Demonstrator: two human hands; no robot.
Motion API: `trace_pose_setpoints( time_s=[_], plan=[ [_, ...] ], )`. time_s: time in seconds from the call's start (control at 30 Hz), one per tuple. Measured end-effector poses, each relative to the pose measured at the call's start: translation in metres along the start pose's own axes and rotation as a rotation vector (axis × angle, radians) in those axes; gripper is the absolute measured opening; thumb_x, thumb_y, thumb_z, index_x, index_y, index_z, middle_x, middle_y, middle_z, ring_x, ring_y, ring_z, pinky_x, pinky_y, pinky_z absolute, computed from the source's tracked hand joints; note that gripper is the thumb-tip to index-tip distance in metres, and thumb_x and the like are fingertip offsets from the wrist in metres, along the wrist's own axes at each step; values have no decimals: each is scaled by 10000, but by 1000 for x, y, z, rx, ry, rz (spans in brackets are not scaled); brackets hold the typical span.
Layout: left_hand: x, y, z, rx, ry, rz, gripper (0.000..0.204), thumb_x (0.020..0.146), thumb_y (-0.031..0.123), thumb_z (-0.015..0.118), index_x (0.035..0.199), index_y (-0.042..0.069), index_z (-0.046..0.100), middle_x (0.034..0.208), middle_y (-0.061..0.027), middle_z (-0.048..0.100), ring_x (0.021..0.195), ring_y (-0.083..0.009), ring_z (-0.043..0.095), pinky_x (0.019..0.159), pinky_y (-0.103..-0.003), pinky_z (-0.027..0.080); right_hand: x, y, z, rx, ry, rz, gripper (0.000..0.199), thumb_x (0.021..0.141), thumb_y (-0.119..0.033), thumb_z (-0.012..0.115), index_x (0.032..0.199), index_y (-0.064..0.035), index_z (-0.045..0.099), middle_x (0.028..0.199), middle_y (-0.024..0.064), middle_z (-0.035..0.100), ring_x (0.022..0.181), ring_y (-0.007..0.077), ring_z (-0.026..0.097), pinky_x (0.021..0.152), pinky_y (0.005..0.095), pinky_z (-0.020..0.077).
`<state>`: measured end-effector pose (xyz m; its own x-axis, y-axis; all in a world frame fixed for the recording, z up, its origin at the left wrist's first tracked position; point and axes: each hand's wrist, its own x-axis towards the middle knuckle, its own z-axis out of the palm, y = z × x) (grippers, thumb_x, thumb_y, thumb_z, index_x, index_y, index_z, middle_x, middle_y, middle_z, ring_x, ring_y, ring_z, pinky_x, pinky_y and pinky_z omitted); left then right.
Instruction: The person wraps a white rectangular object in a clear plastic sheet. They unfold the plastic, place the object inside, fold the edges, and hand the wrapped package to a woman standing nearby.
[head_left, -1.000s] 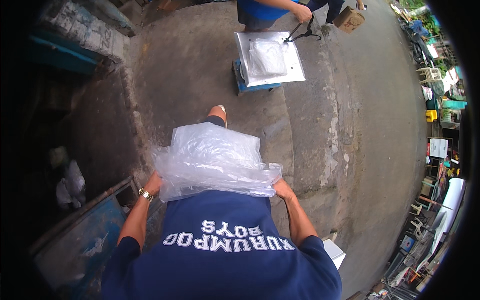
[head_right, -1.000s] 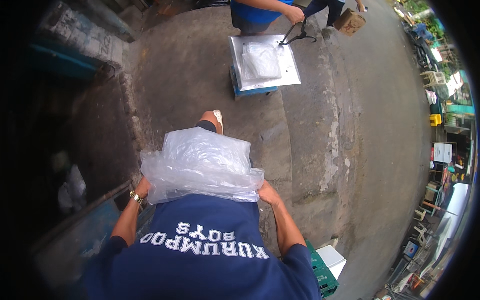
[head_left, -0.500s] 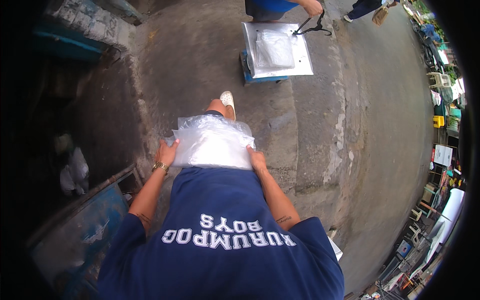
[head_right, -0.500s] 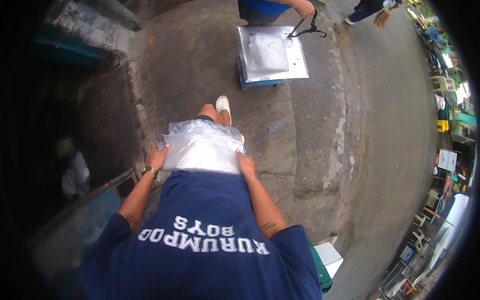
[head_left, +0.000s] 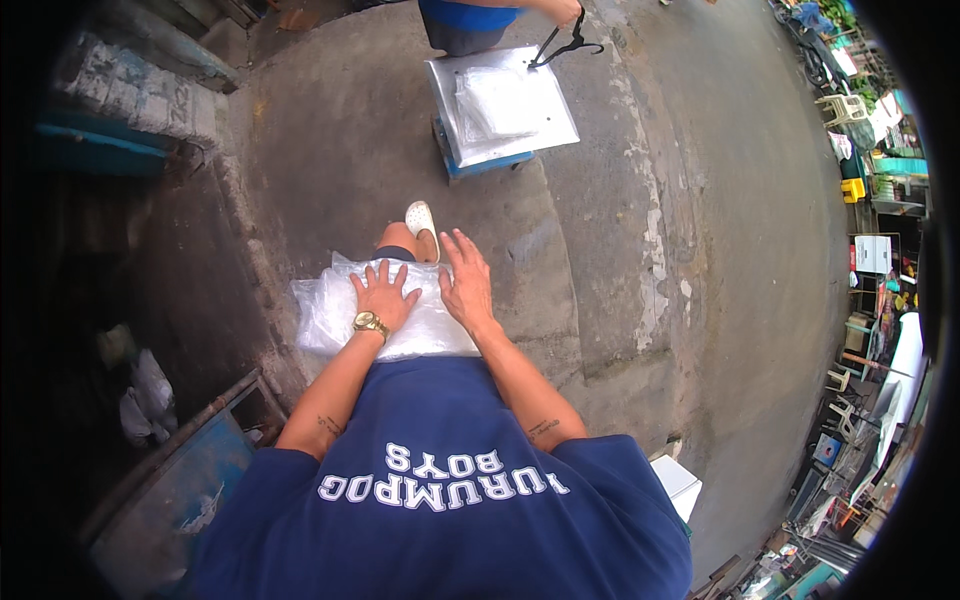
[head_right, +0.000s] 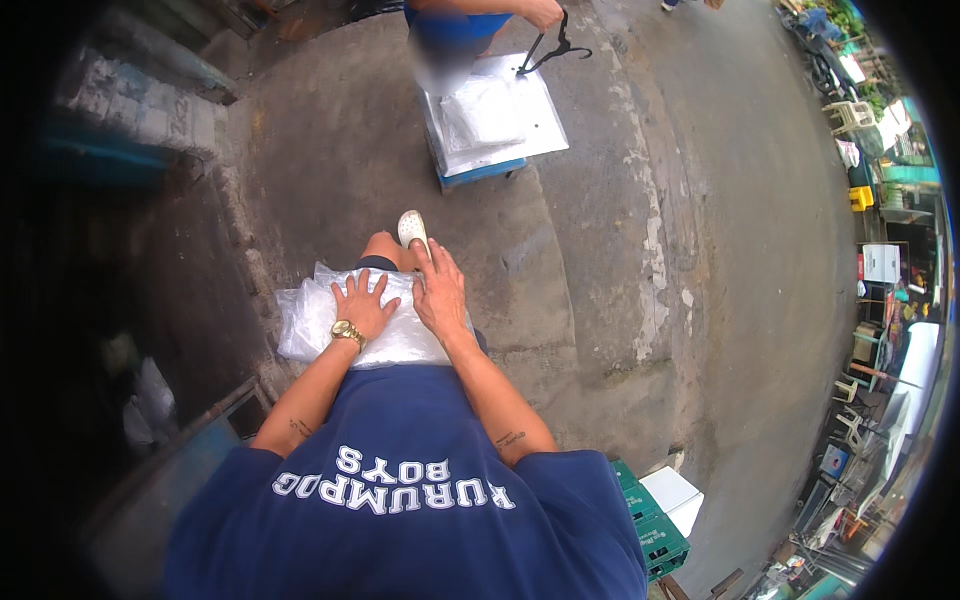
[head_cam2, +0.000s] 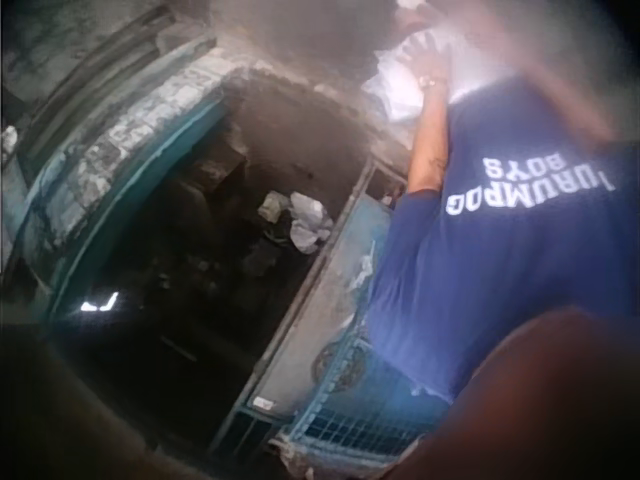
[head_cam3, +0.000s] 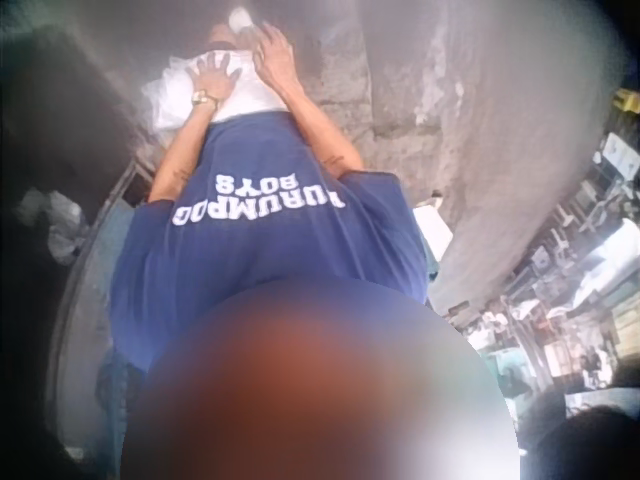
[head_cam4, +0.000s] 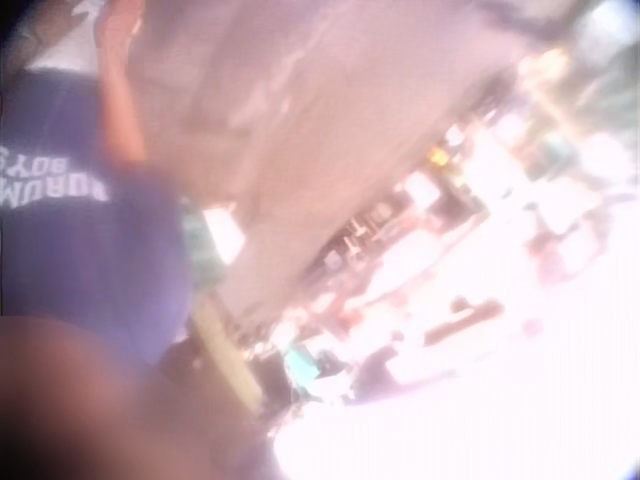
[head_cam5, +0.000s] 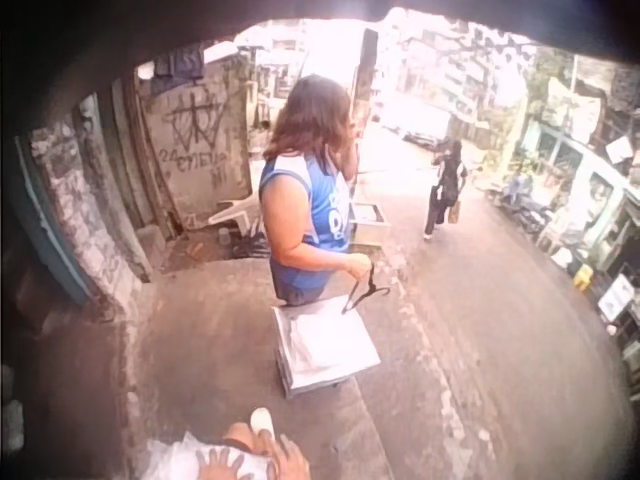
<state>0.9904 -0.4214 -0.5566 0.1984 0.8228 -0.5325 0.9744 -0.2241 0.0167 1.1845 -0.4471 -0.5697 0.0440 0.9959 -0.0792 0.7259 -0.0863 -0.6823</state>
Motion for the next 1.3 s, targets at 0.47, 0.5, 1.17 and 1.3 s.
trace_pose_setpoints(
  time_s=[0.47,0.5,1.17,1.3],
  plan=[
    [-30,-89,19,-484,379,76,495,1037,380,487,1421,89,603,1524,-172,522,1467,-406,394,1237,-603,198,-4,6,30,-20,-774,355,857,953,-805,313,1637,-290,276,1687,98,289,1552,338,253,1175,764,101],
    [-29,-91,17,-563,566,182,491,1036,376,497,1418,87,605,1524,-165,524,1469,-402,392,1234,-609,202,-5,14,34,54,-768,349,866,954,-807,303,1638,-277,273,1688,103,286,1554,342,246,1190,738,109],
    [20,-155,77,-1563,-12,-739,799,940,616,646,1384,-46,586,1350,-175,648,1204,-277,628,1041,-387,474,51,46,94,822,-767,1107,970,874,-755,591,1488,-8,520,1535,186,506,1414,316,470,1157,393,343],
    [47,-183,10,-1636,147,-557,716,953,593,661,1296,-35,634,1272,-145,682,1128,-243,651,995,-386,503,130,9,20,919,-673,897,951,905,-718,613,1538,-28,445,1522,160,523,1379,303,499,1151,423,366]
  ],
)
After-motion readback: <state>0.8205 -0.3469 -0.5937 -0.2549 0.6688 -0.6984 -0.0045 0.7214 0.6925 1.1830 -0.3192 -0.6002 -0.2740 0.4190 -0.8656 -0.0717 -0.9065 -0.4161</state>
